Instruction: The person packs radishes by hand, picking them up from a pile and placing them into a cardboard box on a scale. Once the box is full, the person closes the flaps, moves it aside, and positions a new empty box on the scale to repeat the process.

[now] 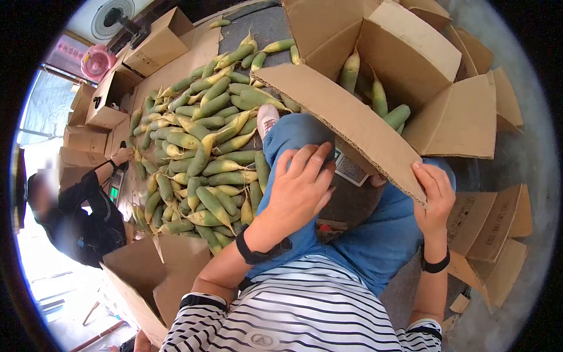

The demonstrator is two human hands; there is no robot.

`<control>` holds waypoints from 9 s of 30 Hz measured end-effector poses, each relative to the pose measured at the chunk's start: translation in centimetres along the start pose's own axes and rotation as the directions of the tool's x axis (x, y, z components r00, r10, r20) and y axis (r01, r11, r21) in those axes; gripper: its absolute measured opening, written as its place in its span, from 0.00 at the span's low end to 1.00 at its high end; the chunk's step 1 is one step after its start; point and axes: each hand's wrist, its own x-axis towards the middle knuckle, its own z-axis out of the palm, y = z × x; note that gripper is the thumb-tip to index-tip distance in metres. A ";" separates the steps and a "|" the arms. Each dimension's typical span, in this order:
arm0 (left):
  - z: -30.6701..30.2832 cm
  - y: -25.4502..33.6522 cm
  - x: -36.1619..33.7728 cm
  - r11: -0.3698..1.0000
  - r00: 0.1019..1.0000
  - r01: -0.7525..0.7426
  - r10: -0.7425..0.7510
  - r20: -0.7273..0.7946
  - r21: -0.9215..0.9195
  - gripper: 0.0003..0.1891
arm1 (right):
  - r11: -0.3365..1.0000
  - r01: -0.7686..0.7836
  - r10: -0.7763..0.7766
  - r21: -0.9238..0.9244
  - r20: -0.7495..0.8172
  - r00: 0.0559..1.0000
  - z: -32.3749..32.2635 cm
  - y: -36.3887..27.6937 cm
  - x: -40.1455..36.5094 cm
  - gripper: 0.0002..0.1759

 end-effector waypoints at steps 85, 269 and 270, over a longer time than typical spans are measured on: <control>5.4 -17.9 -20.2 0.522 0.516 0.766 -0.847 -0.126 -0.375 0.41 | 1.000 -0.016 0.015 -0.003 -0.038 0.999 -0.2 0.1 0.0 0.20; -5.9 -8.8 2.6 0.988 0.970 0.090 -0.115 0.213 0.124 0.17 | 0.975 -0.218 0.196 -0.028 -0.342 0.919 -1.1 0.7 -2.8 0.13; -6.0 -9.0 2.6 0.990 0.971 0.082 -0.105 0.213 0.113 0.17 | 0.978 -0.207 0.179 -0.038 -0.360 0.916 -1.1 0.8 -2.9 0.14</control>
